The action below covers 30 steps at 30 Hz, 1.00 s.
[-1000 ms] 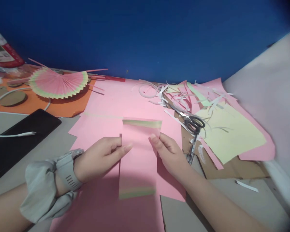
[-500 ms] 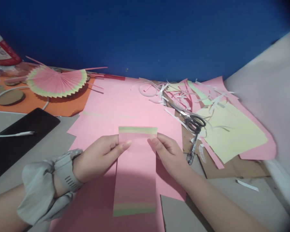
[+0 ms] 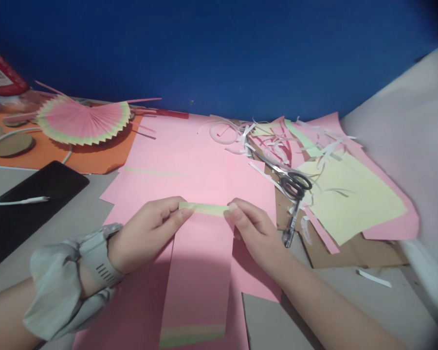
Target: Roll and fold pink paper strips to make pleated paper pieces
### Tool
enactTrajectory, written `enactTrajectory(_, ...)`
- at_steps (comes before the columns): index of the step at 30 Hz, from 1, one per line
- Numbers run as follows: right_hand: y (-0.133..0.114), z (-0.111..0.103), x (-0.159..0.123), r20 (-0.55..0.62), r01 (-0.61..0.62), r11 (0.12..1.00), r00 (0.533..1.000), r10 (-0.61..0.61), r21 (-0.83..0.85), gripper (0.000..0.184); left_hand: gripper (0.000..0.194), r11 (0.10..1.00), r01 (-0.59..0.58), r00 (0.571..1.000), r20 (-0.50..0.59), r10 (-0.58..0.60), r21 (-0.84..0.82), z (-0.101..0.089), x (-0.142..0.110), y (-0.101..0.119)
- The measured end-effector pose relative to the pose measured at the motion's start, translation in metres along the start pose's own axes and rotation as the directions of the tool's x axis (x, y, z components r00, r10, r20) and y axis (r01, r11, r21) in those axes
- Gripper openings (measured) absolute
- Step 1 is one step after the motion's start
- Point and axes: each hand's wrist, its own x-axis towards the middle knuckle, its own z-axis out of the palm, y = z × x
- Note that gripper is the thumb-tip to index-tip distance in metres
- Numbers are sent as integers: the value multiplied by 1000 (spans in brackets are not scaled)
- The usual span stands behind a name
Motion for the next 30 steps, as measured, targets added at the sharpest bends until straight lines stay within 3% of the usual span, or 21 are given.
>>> enactTrajectory(11, -2, 2, 0, -77, 17, 995, 997, -24, -95, 39, 38, 1000, 12, 999, 41, -11, -26, 0, 0, 1)
enactTrajectory(17, -2, 1, 0, 13, -50, 998, 999, 51, -45, 38, 34, 1000, -10, 998, -65, 11, 4, -1, 0, 2)
enactTrajectory(21, -2, 2, 0, -17, -50, 994, 999, 48, -102, 37, 33, 999, 8, 996, -87, -4, 47, -1, -1, 2)
enactTrajectory(27, -5, 3, 0, 80, -66, 991, 994, 76, -112, 30, 37, 997, -1, 958, -286, 21, 73, -1, -2, 3)
enactTrajectory(28, -6, 2, 0, 57, -60, 991, 996, 67, -119, 27, 36, 999, -7, 961, -276, 20, 45, -1, -3, 3)
enactTrajectory(30, -6, -2, 1, -15, -51, 990, 999, 49, -134, 21, 34, 999, -4, 989, -149, -1, -33, -1, -5, 3)
